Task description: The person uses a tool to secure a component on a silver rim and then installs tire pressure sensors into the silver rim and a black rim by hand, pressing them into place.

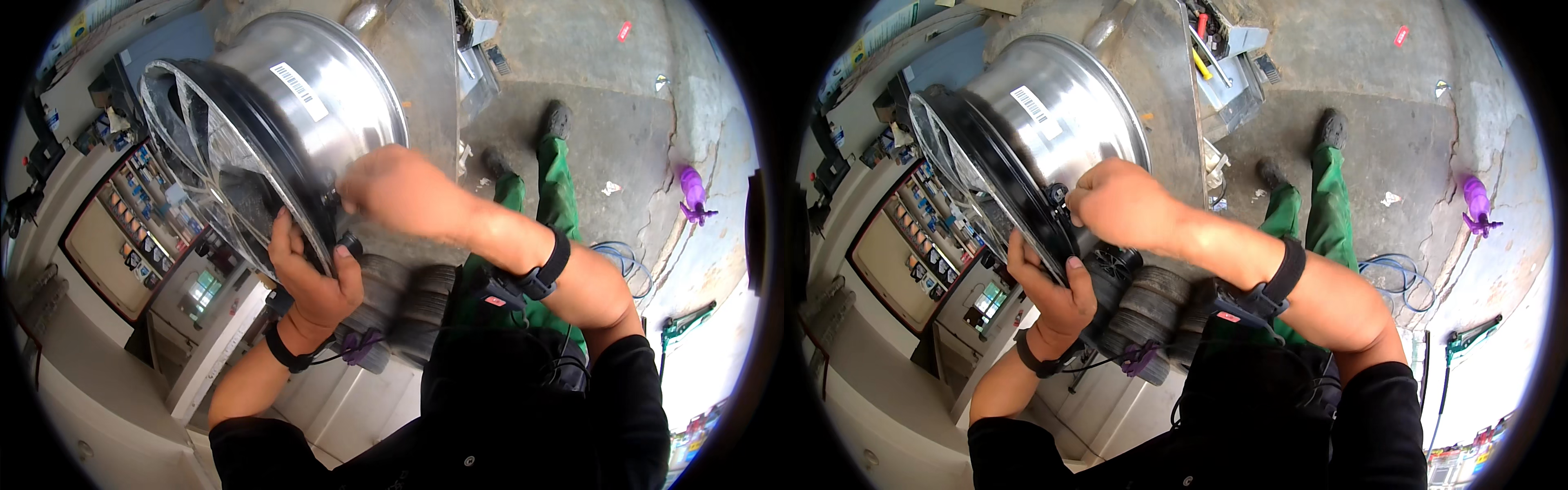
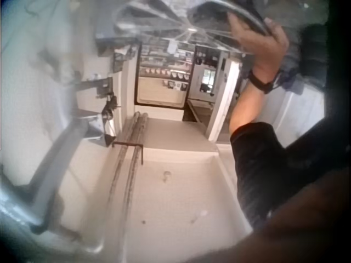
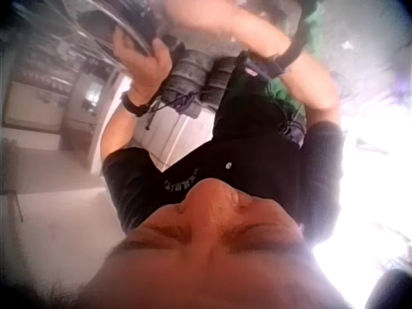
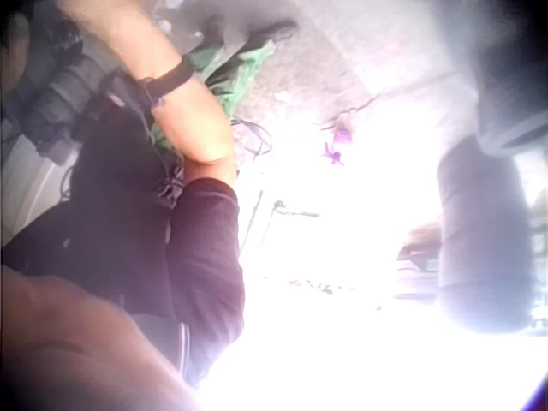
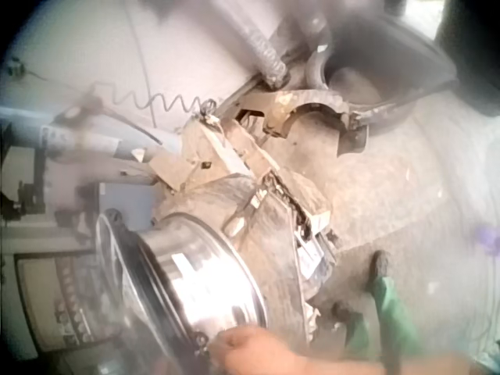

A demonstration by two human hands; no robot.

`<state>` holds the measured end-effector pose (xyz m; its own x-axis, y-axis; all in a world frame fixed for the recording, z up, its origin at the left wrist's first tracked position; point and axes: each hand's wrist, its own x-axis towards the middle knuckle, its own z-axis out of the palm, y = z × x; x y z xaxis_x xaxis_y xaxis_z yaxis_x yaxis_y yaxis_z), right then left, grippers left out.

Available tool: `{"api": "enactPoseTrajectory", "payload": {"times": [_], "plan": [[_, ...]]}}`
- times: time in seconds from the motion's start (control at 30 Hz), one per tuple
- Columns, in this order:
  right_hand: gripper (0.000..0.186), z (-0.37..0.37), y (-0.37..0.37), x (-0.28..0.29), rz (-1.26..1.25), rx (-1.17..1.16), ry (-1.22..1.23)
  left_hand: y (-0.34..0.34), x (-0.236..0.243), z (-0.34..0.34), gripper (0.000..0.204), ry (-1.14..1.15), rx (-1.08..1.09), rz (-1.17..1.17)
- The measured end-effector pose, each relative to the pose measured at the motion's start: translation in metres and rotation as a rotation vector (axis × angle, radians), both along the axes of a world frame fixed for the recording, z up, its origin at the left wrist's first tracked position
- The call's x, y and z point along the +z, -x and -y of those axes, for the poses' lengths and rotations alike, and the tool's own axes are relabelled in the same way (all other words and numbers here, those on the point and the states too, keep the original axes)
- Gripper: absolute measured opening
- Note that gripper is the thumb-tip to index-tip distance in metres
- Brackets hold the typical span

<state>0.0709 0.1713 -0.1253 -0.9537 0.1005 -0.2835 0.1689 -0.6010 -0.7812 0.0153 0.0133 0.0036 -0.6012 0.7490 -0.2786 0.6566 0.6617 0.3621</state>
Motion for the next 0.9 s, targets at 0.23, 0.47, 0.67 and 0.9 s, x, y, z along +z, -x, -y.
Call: {"api": "enactPoseTrajectory", "payload": {"times": [0.23, 0.47, 0.67, 0.9], "plan": [[0.031, 0.006, -0.011, 0.018, 0.082, -0.097, -0.261, 0.000, -0.002, -0.002, 0.077, -0.016, -0.008, -0.004], [0.029, 0.030, -0.012, 0.015, 0.063, -0.284, -0.368, 0.000, 0.001, -0.004, 0.075, 0.008, 0.028, 0.018], [0.021, 0.037, -0.014, 0.019, 0.079, -0.396, -0.468, 0.002, 0.000, -0.001, 0.075, 0.010, -0.003, -0.023], [0.015, 0.050, -0.021, 0.001, -0.058, -0.481, -0.722, 0.000, 0.000, -0.002, 0.074, -0.001, -0.010, -0.019]]}}
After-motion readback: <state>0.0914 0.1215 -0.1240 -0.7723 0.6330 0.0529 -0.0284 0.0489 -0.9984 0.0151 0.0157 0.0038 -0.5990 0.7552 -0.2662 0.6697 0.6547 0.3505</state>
